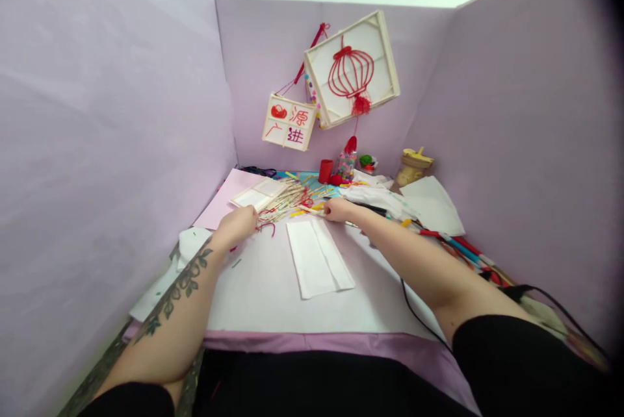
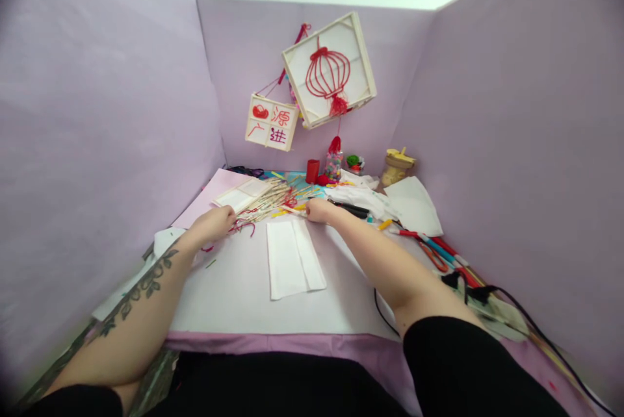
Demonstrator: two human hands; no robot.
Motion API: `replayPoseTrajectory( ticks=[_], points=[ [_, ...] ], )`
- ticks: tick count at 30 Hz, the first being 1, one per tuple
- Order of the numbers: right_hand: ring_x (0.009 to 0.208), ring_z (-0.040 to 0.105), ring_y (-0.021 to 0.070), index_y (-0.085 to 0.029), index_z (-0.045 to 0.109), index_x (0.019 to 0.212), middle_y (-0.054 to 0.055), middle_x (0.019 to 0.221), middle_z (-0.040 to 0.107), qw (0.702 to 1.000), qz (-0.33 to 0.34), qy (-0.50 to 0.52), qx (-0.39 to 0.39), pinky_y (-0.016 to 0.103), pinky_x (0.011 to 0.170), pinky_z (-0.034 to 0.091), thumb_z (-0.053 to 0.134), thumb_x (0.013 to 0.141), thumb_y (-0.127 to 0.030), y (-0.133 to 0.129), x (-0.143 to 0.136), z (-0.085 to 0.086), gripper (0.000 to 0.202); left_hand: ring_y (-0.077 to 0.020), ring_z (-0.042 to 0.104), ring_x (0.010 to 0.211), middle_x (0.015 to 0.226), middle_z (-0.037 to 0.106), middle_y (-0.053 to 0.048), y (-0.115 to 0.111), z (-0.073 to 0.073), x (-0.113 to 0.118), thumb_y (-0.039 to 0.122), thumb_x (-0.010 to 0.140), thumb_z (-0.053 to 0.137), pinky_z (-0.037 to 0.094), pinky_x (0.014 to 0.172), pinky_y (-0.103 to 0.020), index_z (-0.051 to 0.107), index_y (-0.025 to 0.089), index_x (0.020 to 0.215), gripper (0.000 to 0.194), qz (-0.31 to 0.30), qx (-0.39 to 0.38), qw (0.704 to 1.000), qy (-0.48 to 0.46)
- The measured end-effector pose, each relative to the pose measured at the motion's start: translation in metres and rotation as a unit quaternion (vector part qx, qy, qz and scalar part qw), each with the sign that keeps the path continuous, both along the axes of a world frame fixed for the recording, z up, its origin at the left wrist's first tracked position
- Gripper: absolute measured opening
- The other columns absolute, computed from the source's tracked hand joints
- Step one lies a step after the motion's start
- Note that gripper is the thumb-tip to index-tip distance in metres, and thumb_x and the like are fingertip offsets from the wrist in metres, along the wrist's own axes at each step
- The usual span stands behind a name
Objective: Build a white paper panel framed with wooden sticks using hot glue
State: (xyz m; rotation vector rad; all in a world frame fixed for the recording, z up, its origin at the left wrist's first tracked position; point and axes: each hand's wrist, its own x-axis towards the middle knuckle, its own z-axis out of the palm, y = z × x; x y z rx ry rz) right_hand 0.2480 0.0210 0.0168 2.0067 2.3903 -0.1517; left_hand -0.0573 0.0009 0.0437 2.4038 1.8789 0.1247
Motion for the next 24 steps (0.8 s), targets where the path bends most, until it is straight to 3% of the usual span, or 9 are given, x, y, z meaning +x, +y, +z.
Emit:
replayPoseTrajectory(
  ticks=[3, 6, 9, 11, 13, 16, 19, 24],
  points=[
    [0.081, 0.062, 0.0217, -0.016, 0.071, 0.085, 0.010, 0.088, 0.071, 0.999, -0.028, 0.022, 0.036, 0.025, 0.067, 0.044, 0.059, 0.076, -0.021, 0.001, -0.001, 0.001, 0.016, -0.0217, 0.063, 0.080, 0.086, 0.069, -0.009, 0.009, 0.005, -0.014, 0.025, 0.084, 0.041, 0.045, 0.068, -0.028, 0.061, 0.018, 0.084, 0.022, 0.023, 0.040, 0.995, -0.090],
    [0.082, 0.061, 0.0208, -0.014, 0.070, 0.095, 0.011, 0.091, 0.070, 0.996, -0.038, 0.056, 0.055, 0.025, 0.069, 0.045, 0.056, 0.082, -0.024, 0.004, 0.000, 0.011, 0.022, -0.0177, 0.060, 0.073, 0.080, 0.067, -0.005, 0.011, 0.004, -0.013, 0.025, 0.082, 0.041, 0.044, 0.065, -0.026, 0.059, 0.018, 0.081, 0.020, 0.034, 0.098, 0.967, -0.232],
    [0.078, 0.061, 0.0152, -0.018, 0.060, 0.119, 0.005, 0.092, 0.068, 0.985, 0.026, 0.166, 0.040, 0.022, 0.068, 0.046, 0.059, 0.083, -0.027, -0.002, -0.006, 0.031, 0.038, -0.0152, 0.057, 0.066, 0.073, 0.065, -0.002, 0.004, -0.003, 0.006, 0.029, 0.082, 0.042, 0.043, 0.060, -0.025, 0.057, 0.017, 0.079, 0.020, 0.000, 0.076, 0.936, -0.345],
    [0.070, 0.060, 0.0128, -0.021, 0.053, 0.127, 0.001, 0.085, 0.066, 0.937, 0.115, 0.331, 0.017, 0.022, 0.063, 0.046, 0.061, 0.082, -0.030, -0.013, -0.014, 0.047, 0.047, -0.0147, 0.057, 0.066, 0.071, 0.063, -0.001, -0.003, -0.008, 0.022, 0.030, 0.082, 0.044, 0.044, 0.061, -0.025, 0.056, 0.017, 0.078, 0.018, -0.034, 0.055, 0.922, -0.381],
    [0.063, 0.056, 0.0112, -0.020, 0.059, 0.116, -0.001, 0.075, 0.063, 0.874, 0.169, 0.455, 0.007, 0.022, 0.060, 0.045, 0.060, 0.081, -0.032, -0.027, -0.026, 0.066, 0.037, -0.0145, 0.058, 0.068, 0.073, 0.064, -0.001, -0.009, -0.013, 0.035, 0.030, 0.082, 0.044, 0.045, 0.063, -0.025, 0.055, 0.017, 0.078, 0.018, -0.067, 0.042, 0.908, -0.410],
    [0.057, 0.051, 0.0091, -0.016, 0.062, 0.086, -0.002, 0.065, 0.058, 0.828, 0.187, 0.528, 0.031, 0.021, 0.055, 0.041, 0.062, 0.079, -0.031, -0.043, -0.043, 0.095, 0.017, -0.0137, 0.058, 0.070, 0.078, 0.065, -0.001, -0.015, -0.016, 0.043, 0.031, 0.082, 0.047, 0.045, 0.065, -0.024, 0.057, 0.017, 0.085, 0.017, -0.126, 0.034, 0.897, -0.423],
    [0.054, 0.049, 0.0077, -0.015, 0.061, 0.081, -0.003, 0.063, 0.057, 0.800, 0.184, 0.567, 0.066, 0.020, 0.052, 0.038, 0.065, 0.076, -0.029, -0.052, -0.049, 0.116, 0.016, -0.0133, 0.057, 0.069, 0.077, 0.065, 0.000, -0.017, -0.012, 0.037, 0.032, 0.082, 0.048, 0.044, 0.065, -0.024, 0.060, 0.017, 0.088, 0.020, -0.171, 0.032, 0.913, -0.370],
    [0.054, 0.050, 0.0075, -0.013, 0.062, 0.079, -0.002, 0.061, 0.058, 0.785, 0.176, 0.587, 0.087, 0.020, 0.052, 0.039, 0.072, 0.071, -0.031, -0.055, -0.040, 0.121, 0.022, -0.0176, 0.059, 0.079, 0.083, 0.067, -0.003, -0.013, 0.000, 0.016, 0.033, 0.086, 0.047, 0.047, 0.075, -0.030, 0.063, 0.017, 0.087, 0.023, -0.139, 0.081, 0.938, -0.308]
  ],
)
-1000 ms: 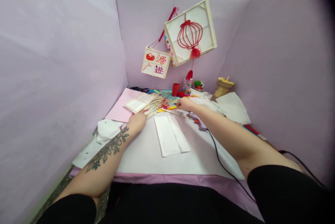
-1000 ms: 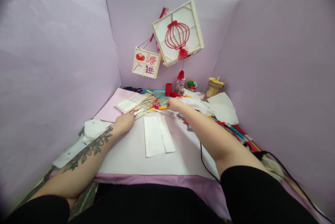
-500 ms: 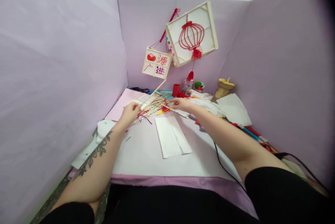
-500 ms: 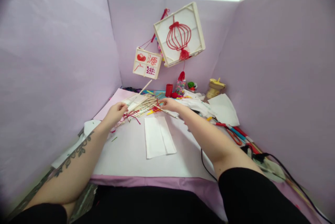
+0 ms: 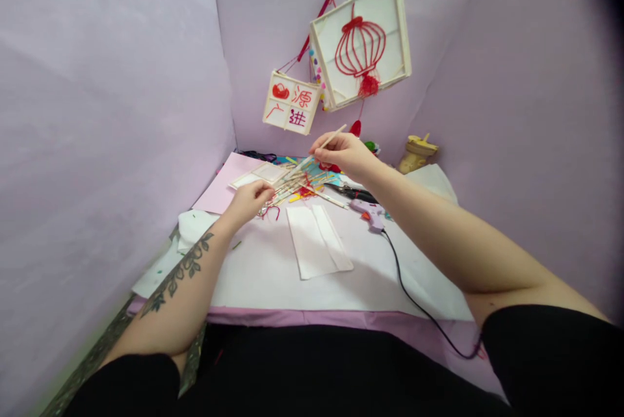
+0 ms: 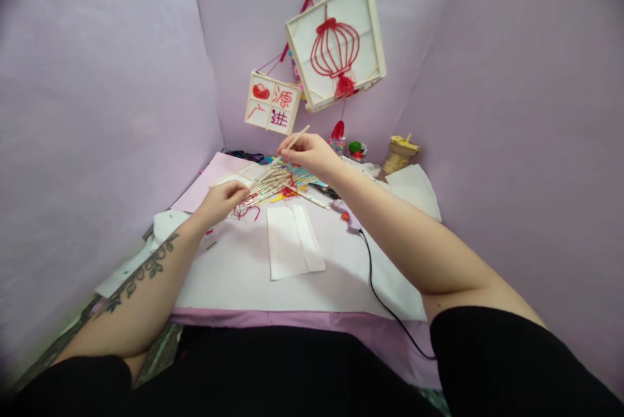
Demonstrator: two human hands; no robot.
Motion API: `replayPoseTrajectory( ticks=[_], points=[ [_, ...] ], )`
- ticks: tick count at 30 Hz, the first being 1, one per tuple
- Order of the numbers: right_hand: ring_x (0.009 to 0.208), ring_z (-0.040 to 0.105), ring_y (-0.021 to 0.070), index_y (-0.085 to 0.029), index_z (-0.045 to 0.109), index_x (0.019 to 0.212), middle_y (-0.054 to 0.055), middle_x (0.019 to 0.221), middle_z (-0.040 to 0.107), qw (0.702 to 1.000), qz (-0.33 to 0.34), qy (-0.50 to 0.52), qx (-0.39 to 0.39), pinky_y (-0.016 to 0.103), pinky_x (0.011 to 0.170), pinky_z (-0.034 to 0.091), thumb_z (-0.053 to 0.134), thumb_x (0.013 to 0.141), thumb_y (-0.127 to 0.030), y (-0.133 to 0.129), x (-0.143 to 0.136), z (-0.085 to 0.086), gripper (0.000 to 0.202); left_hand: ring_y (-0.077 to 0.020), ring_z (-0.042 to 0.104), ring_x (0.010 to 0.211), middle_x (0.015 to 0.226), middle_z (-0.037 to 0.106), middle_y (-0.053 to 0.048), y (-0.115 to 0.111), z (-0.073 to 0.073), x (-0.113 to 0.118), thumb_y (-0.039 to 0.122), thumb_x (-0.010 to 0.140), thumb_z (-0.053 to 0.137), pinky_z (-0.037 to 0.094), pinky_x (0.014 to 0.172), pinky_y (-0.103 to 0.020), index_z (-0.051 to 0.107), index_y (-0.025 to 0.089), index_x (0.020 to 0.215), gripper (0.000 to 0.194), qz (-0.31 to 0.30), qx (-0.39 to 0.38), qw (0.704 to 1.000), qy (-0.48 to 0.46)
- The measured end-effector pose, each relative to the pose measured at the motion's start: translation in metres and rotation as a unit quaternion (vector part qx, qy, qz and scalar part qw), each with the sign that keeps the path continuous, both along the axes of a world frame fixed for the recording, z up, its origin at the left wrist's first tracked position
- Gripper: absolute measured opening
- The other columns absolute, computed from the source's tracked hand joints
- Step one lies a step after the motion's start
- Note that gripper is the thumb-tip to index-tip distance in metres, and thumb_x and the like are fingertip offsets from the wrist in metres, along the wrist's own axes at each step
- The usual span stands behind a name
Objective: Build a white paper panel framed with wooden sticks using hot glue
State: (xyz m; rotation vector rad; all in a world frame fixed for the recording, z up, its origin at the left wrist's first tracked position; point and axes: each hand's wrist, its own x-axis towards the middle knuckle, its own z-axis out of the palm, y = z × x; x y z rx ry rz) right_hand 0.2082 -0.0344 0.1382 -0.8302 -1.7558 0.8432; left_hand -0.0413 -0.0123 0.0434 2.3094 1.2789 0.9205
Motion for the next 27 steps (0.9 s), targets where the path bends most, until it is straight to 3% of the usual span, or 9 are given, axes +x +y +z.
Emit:
replayPoseTrajectory(
  ticks=[4, 6, 10, 12, 14, 16, 19, 23, 27],
  points=[
    [0.051, 0.051, 0.0072, -0.014, 0.062, 0.081, -0.002, 0.062, 0.061, 0.998, -0.029, 0.054, 0.005, 0.020, 0.050, 0.041, 0.073, 0.071, -0.037, 0.000, 0.011, -0.008, 0.027, -0.0314, 0.043, 0.122, 0.121, 0.059, -0.011, 0.000, 0.004, -0.011, 0.024, 0.084, 0.051, 0.033, 0.101, -0.049, 0.066, 0.019, 0.092, 0.018, 0.158, 0.134, 0.978, 0.035],
    [0.052, 0.053, 0.0076, -0.014, 0.062, 0.081, -0.001, 0.064, 0.062, 0.997, -0.038, 0.063, -0.007, 0.020, 0.050, 0.042, 0.074, 0.070, -0.037, -0.001, 0.012, -0.009, 0.028, -0.0330, 0.031, 0.132, 0.132, 0.051, -0.011, -0.003, 0.005, -0.007, 0.025, 0.084, 0.051, 0.024, 0.107, -0.054, 0.064, 0.021, 0.105, 0.025, 0.181, 0.173, 0.968, 0.026],
    [0.058, 0.059, 0.0103, -0.013, 0.064, 0.085, 0.003, 0.071, 0.067, 0.998, -0.001, 0.010, -0.055, 0.022, 0.056, 0.048, 0.073, 0.071, -0.037, -0.013, 0.003, -0.011, 0.029, -0.0256, 0.046, 0.122, 0.121, 0.060, -0.010, -0.019, 0.002, 0.019, 0.033, 0.088, 0.045, 0.035, 0.104, -0.043, 0.057, 0.018, 0.116, 0.034, -0.001, 0.144, 0.989, -0.011],
    [0.064, 0.062, 0.0121, -0.014, 0.064, 0.092, 0.005, 0.078, 0.069, 0.997, 0.002, -0.046, -0.061, 0.024, 0.060, 0.049, 0.066, 0.077, -0.038, -0.019, 0.005, -0.012, 0.029, -0.0211, 0.058, 0.101, 0.101, 0.066, -0.008, -0.028, -0.001, 0.033, 0.028, 0.089, 0.038, 0.044, 0.091, -0.035, 0.061, 0.016, 0.104, 0.029, -0.090, 0.095, 0.991, 0.001],
    [0.069, 0.063, 0.0135, -0.015, 0.065, 0.099, 0.006, 0.084, 0.070, 0.986, -0.043, -0.156, -0.047, 0.024, 0.063, 0.049, 0.060, 0.082, -0.035, -0.023, 0.020, -0.014, 0.027, -0.0183, 0.061, 0.080, 0.080, 0.066, -0.005, -0.033, -0.006, 0.040, 0.024, 0.089, 0.034, 0.047, 0.079, -0.030, 0.062, 0.016, 0.091, 0.029, -0.114, 0.053, 0.992, 0.021],
    [0.071, 0.063, 0.0149, -0.015, 0.067, 0.095, 0.007, 0.083, 0.070, 0.934, -0.137, -0.329, -0.034, 0.025, 0.065, 0.047, 0.062, 0.079, -0.026, -0.025, 0.048, -0.019, 0.020, -0.0178, 0.059, 0.074, 0.073, 0.063, -0.004, -0.031, -0.011, 0.040, 0.024, 0.089, 0.034, 0.046, 0.073, -0.029, 0.061, 0.016, 0.085, 0.028, -0.084, 0.044, 0.995, 0.021],
    [0.076, 0.063, 0.0197, -0.012, 0.070, 0.071, 0.011, 0.079, 0.070, 0.760, -0.232, -0.595, -0.120, 0.027, 0.070, 0.045, 0.062, 0.073, -0.014, -0.030, 0.100, -0.039, 0.009, -0.0177, 0.058, 0.073, 0.070, 0.061, -0.002, -0.018, -0.018, 0.034, 0.030, 0.089, 0.034, 0.044, 0.069, -0.027, 0.060, 0.017, 0.083, 0.030, -0.007, 0.034, 0.999, -0.013],
    [0.058, 0.063, 0.0170, -0.013, 0.073, 0.074, 0.006, 0.062, 0.068, 0.695, -0.232, -0.614, -0.294, 0.024, 0.057, 0.046, 0.062, 0.068, -0.014, -0.040, 0.141, -0.081, 0.012, -0.0171, 0.055, 0.067, 0.064, 0.056, 0.000, -0.005, -0.024, 0.031, 0.036, 0.088, 0.034, 0.042, 0.062, -0.026, 0.059, 0.017, 0.080, 0.032, 0.026, 0.004, 0.999, -0.027],
    [0.061, 0.064, 0.0179, -0.011, 0.073, 0.074, 0.010, 0.067, 0.070, 0.692, -0.252, -0.613, -0.287, 0.023, 0.055, 0.045, 0.056, 0.074, -0.018, -0.046, 0.145, -0.110, 0.019, -0.0180, 0.054, 0.067, 0.066, 0.056, -0.001, -0.004, -0.029, 0.034, 0.037, 0.086, 0.035, 0.040, 0.061, -0.028, 0.056, 0.018, 0.074, 0.031, 0.012, 0.019, 1.000, 0.002]
  ],
)
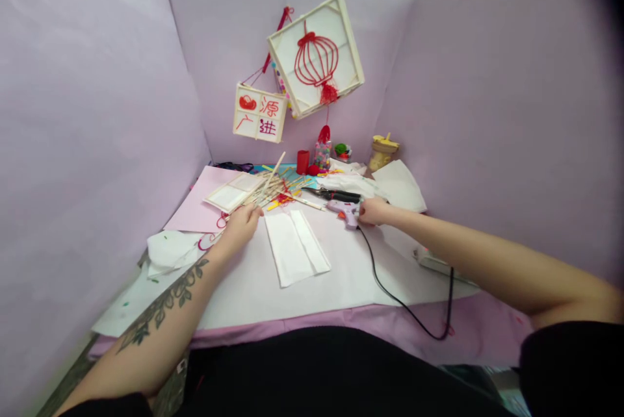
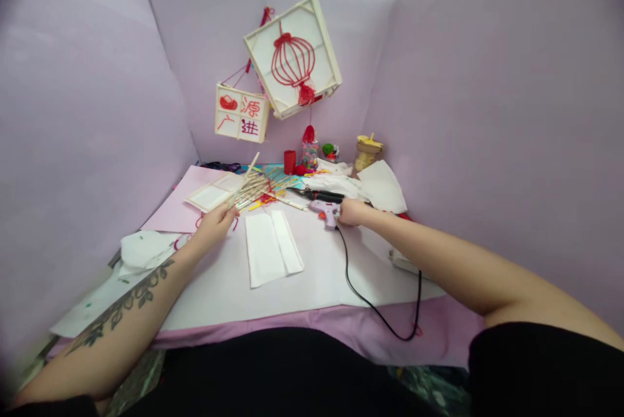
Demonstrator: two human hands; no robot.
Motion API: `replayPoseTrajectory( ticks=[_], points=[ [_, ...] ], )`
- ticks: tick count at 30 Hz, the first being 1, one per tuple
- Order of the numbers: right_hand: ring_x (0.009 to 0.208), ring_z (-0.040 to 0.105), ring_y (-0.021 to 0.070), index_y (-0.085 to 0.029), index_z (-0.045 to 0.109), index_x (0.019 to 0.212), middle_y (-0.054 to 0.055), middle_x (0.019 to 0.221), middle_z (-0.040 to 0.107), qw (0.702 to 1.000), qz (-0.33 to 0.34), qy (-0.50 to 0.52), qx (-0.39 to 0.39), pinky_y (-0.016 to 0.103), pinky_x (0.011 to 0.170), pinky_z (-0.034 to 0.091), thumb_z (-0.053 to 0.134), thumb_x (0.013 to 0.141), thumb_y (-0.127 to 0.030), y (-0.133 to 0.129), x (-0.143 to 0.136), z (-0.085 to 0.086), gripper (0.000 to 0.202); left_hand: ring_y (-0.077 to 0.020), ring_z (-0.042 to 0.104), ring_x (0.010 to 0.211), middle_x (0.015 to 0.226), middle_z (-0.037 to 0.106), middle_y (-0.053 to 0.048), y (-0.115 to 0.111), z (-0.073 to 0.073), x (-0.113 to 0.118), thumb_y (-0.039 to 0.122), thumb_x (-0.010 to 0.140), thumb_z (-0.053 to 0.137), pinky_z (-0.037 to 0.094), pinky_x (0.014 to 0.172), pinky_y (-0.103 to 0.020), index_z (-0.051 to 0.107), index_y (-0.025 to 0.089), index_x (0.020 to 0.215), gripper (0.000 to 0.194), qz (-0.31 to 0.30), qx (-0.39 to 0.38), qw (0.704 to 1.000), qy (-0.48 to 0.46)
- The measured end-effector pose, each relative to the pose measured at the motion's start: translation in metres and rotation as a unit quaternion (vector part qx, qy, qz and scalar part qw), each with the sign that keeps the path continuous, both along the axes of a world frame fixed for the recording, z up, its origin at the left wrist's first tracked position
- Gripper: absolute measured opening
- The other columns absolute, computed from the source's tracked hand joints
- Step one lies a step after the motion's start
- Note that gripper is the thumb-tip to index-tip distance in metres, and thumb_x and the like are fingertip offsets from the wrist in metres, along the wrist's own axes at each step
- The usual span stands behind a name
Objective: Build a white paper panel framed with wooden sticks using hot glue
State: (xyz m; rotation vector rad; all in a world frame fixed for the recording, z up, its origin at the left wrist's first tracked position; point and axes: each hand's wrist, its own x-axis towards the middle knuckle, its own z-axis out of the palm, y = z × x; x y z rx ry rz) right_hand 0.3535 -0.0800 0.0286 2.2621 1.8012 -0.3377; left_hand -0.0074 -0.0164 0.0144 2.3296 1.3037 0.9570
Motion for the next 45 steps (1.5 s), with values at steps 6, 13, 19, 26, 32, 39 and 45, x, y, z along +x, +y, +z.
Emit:
replayPoseTrajectory(
  ticks=[6, 13, 19, 26, 32, 39, 45],
  points=[
    [0.080, 0.064, 0.0227, -0.008, 0.072, 0.085, 0.017, 0.088, 0.070, 0.999, 0.020, -0.021, 0.024, 0.026, 0.065, 0.045, 0.050, 0.077, -0.015, 0.002, -0.011, -0.003, 0.025, -0.0188, 0.055, 0.068, 0.064, 0.056, -0.001, 0.001, 0.000, -0.002, 0.037, 0.086, 0.034, 0.040, 0.063, -0.028, 0.056, 0.019, 0.073, 0.031, 0.015, -0.016, 1.000, 0.011],
    [0.055, 0.057, 0.0183, -0.009, 0.065, 0.060, 0.008, 0.055, 0.061, 0.994, 0.013, -0.013, -0.104, 0.028, 0.055, 0.044, 0.057, 0.062, -0.009, -0.024, 0.013, 0.025, 0.008, -0.0179, 0.054, 0.064, 0.062, 0.055, 0.000, 0.003, 0.001, -0.008, 0.040, 0.085, 0.034, 0.039, 0.059, -0.026, 0.055, 0.019, 0.075, 0.031, 0.052, -0.031, 0.998, 0.024],
    [0.052, 0.056, 0.0157, -0.015, 0.058, 0.062, 0.003, 0.056, 0.059, 0.994, 0.012, 0.029, -0.108, 0.026, 0.054, 0.040, 0.054, 0.063, -0.010, -0.056, 0.045, 0.058, 0.007, -0.0170, 0.054, 0.057, 0.065, 0.059, -0.003, 0.009, 0.002, -0.013, 0.039, 0.087, 0.036, 0.038, 0.053, -0.025, 0.058, 0.018, 0.078, 0.032, 0.103, -0.071, 0.987, 0.100],
    [0.064, 0.060, 0.0157, -0.018, 0.063, 0.073, 0.004, 0.072, 0.067, 0.973, 0.210, 0.034, 0.089, 0.023, 0.057, 0.037, 0.053, 0.075, -0.018, -0.034, -0.019, 0.061, 0.010, -0.0262, 0.060, 0.087, 0.095, 0.066, -0.015, 0.023, -0.006, -0.030, 0.031, 0.085, 0.045, 0.047, 0.076, -0.036, 0.065, 0.015, 0.098, 0.029, 0.149, 0.007, 0.980, 0.129],
    [0.079, 0.064, 0.0210, -0.013, 0.066, 0.089, 0.015, 0.092, 0.069, 0.937, 0.313, -0.077, 0.137, 0.025, 0.062, 0.041, 0.046, 0.086, -0.016, 0.027, -0.110, 0.030, 0.021, -0.0258, 0.056, 0.102, 0.105, 0.065, -0.013, 0.007, -0.007, -0.017, 0.022, 0.083, 0.046, 0.043, 0.093, -0.037, 0.069, 0.016, 0.100, 0.029, 0.066, 0.050, 0.990, 0.118],
    [0.086, 0.064, 0.0260, -0.009, 0.064, 0.098, 0.019, 0.098, 0.066, 0.921, 0.352, -0.102, 0.129, 0.030, 0.066, 0.047, 0.043, 0.090, -0.017, 0.062, -0.133, -0.001, 0.024, -0.0214, 0.062, 0.082, 0.082, 0.069, -0.009, -0.015, -0.008, -0.003, 0.033, 0.083, 0.052, 0.045, 0.075, -0.030, 0.070, 0.016, 0.081, 0.025, -0.034, -0.012, 0.979, 0.202],
    [0.090, 0.064, 0.0281, -0.009, 0.064, 0.098, 0.019, 0.093, 0.067, 0.916, 0.368, -0.090, 0.129, 0.033, 0.071, 0.047, 0.040, 0.090, -0.015, 0.064, -0.137, -0.007, 0.026, -0.0225, 0.063, 0.086, 0.091, 0.068, -0.011, -0.023, -0.012, 0.008, 0.040, 0.087, 0.048, 0.045, 0.073, -0.030, 0.068, 0.018, 0.092, 0.030, -0.029, -0.013, 0.967, 0.253]
  ],
)
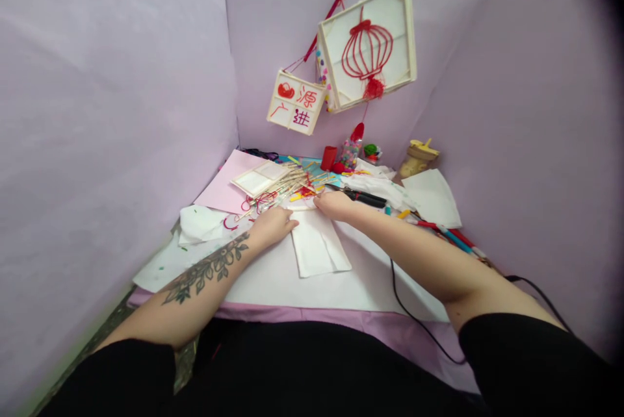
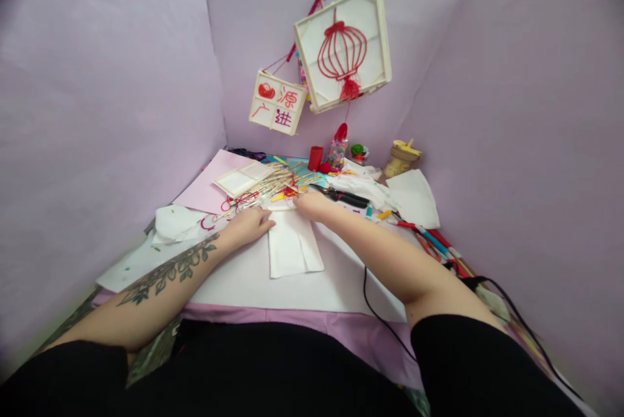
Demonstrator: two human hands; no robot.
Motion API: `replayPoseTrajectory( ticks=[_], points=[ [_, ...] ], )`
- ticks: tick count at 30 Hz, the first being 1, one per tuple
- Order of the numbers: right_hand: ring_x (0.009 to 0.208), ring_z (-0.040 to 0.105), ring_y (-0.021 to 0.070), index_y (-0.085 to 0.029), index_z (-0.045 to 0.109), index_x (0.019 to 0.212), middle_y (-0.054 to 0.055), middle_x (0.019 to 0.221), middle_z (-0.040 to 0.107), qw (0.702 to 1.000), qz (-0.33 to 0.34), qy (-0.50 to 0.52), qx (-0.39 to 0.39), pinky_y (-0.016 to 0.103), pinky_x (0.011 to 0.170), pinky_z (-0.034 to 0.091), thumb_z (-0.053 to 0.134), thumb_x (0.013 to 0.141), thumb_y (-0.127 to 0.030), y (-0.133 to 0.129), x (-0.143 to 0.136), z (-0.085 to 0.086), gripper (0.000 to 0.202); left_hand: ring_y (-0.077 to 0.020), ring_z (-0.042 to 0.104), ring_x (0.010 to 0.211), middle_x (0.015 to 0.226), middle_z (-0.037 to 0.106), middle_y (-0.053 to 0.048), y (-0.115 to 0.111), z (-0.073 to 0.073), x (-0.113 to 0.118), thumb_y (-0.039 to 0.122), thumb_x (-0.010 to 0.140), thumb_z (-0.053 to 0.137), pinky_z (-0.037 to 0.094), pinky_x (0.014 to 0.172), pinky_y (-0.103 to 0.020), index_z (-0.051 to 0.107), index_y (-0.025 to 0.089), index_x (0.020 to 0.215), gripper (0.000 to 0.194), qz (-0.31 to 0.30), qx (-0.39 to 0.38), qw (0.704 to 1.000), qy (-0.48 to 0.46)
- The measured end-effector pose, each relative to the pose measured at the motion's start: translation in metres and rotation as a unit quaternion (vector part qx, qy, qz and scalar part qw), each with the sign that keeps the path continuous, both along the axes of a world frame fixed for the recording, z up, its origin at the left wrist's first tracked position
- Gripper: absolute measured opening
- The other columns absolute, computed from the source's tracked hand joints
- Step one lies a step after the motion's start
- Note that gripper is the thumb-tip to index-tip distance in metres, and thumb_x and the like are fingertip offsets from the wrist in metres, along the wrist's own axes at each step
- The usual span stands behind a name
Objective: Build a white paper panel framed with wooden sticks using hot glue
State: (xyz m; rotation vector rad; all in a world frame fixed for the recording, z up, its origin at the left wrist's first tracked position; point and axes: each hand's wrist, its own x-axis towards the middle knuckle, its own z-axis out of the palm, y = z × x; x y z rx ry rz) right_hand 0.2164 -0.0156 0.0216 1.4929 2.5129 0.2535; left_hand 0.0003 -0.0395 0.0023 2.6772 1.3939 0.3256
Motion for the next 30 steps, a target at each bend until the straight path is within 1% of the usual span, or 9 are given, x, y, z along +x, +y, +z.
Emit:
replayPoseTrajectory(
  ticks=[5, 8, 10, 12, 14, 16, 18, 24, 30],
  points=[
    [0.091, 0.063, 0.0252, -0.012, 0.064, 0.100, 0.017, 0.100, 0.067, 0.999, -0.028, 0.031, 0.002, 0.028, 0.070, 0.046, 0.045, 0.087, -0.014, -0.006, -0.001, 0.000, 0.024, -0.0254, 0.064, 0.085, 0.087, 0.069, -0.011, -0.011, 0.004, 0.005, 0.044, 0.087, 0.046, 0.044, 0.068, -0.031, 0.067, 0.019, 0.089, 0.033, -0.001, -0.017, 0.998, 0.053],
    [0.094, 0.062, 0.0239, -0.015, 0.065, 0.106, 0.014, 0.108, 0.066, 0.996, -0.061, 0.061, 0.017, 0.027, 0.072, 0.045, 0.046, 0.084, -0.010, -0.012, 0.007, 0.005, 0.029, -0.0251, 0.063, 0.085, 0.088, 0.068, -0.011, -0.016, 0.006, 0.004, 0.043, 0.086, 0.048, 0.045, 0.069, -0.031, 0.067, 0.020, 0.090, 0.030, -0.015, -0.010, 0.999, 0.045],
    [0.097, 0.061, 0.0226, -0.016, 0.066, 0.104, 0.012, 0.111, 0.065, 0.992, -0.074, 0.101, 0.022, 0.026, 0.077, 0.043, 0.045, 0.084, -0.009, -0.015, 0.013, 0.009, 0.030, -0.0239, 0.063, 0.087, 0.090, 0.068, -0.010, -0.017, 0.006, 0.004, 0.038, 0.086, 0.049, 0.045, 0.071, -0.030, 0.067, 0.021, 0.090, 0.026, -0.027, -0.011, 0.999, 0.035],
    [0.098, 0.060, 0.0211, -0.016, 0.069, 0.099, 0.009, 0.109, 0.067, 0.988, -0.072, 0.137, 0.017, 0.025, 0.081, 0.041, 0.045, 0.083, -0.009, -0.015, 0.017, 0.011, 0.029, -0.0227, 0.063, 0.088, 0.093, 0.069, -0.010, -0.016, 0.008, 0.003, 0.031, 0.086, 0.047, 0.045, 0.072, -0.029, 0.068, 0.020, 0.089, 0.024, -0.022, -0.016, 0.999, 0.025],
    [0.094, 0.060, 0.0199, -0.016, 0.069, 0.094, 0.008, 0.103, 0.069, 0.985, -0.069, 0.158, 0.006, 0.025, 0.079, 0.040, 0.046, 0.082, -0.010, -0.011, 0.019, 0.009, 0.027, -0.0223, 0.063, 0.088, 0.095, 0.069, -0.011, -0.012, 0.010, -0.001, 0.025, 0.087, 0.043, 0.045, 0.073, -0.029, 0.069, 0.019, 0.088, 0.027, 0.009, -0.013, 1.000, 0.009],
    [0.089, 0.060, 0.0187, -0.015, 0.069, 0.091, 0.007, 0.098, 0.069, 0.982, -0.068, 0.174, -0.004, 0.023, 0.077, 0.040, 0.048, 0.080, -0.010, -0.004, 0.017, 0.004, 0.023, -0.0227, 0.063, 0.087, 0.094, 0.069, -0.012, -0.006, 0.013, -0.006, 0.022, 0.087, 0.041, 0.045, 0.073, -0.029, 0.069, 0.018, 0.086, 0.029, 0.046, -0.006, 0.999, -0.013],
    [0.088, 0.059, 0.0173, -0.015, 0.068, 0.089, 0.007, 0.096, 0.069, 0.981, -0.059, 0.183, -0.014, 0.021, 0.075, 0.039, 0.050, 0.079, -0.011, 0.003, 0.013, -0.003, 0.021, -0.0228, 0.063, 0.085, 0.091, 0.070, -0.011, 0.000, 0.015, -0.011, 0.021, 0.085, 0.042, 0.045, 0.073, -0.030, 0.070, 0.018, 0.084, 0.028, 0.061, -0.006, 0.997, -0.036],
    [0.082, 0.057, 0.0166, -0.013, 0.065, 0.084, 0.009, 0.091, 0.067, 0.981, -0.055, 0.184, -0.027, 0.022, 0.067, 0.035, 0.051, 0.078, -0.010, 0.013, 0.002, -0.018, 0.016, -0.0203, 0.063, 0.082, 0.087, 0.071, -0.009, 0.003, 0.016, -0.015, 0.023, 0.081, 0.050, 0.045, 0.074, -0.028, 0.070, 0.018, 0.082, 0.021, 0.046, -0.037, 0.997, -0.058],
    [0.079, 0.056, 0.0151, -0.012, 0.064, 0.084, 0.007, 0.088, 0.067, 0.974, -0.071, 0.213, -0.028, 0.021, 0.067, 0.036, 0.048, 0.079, -0.009, 0.015, 0.003, -0.012, 0.017, -0.0206, 0.062, 0.077, 0.083, 0.070, -0.009, 0.004, 0.012, -0.015, 0.024, 0.081, 0.049, 0.044, 0.072, -0.029, 0.069, 0.018, 0.078, 0.021, 0.036, -0.032, 0.997, -0.055]
  ],
)
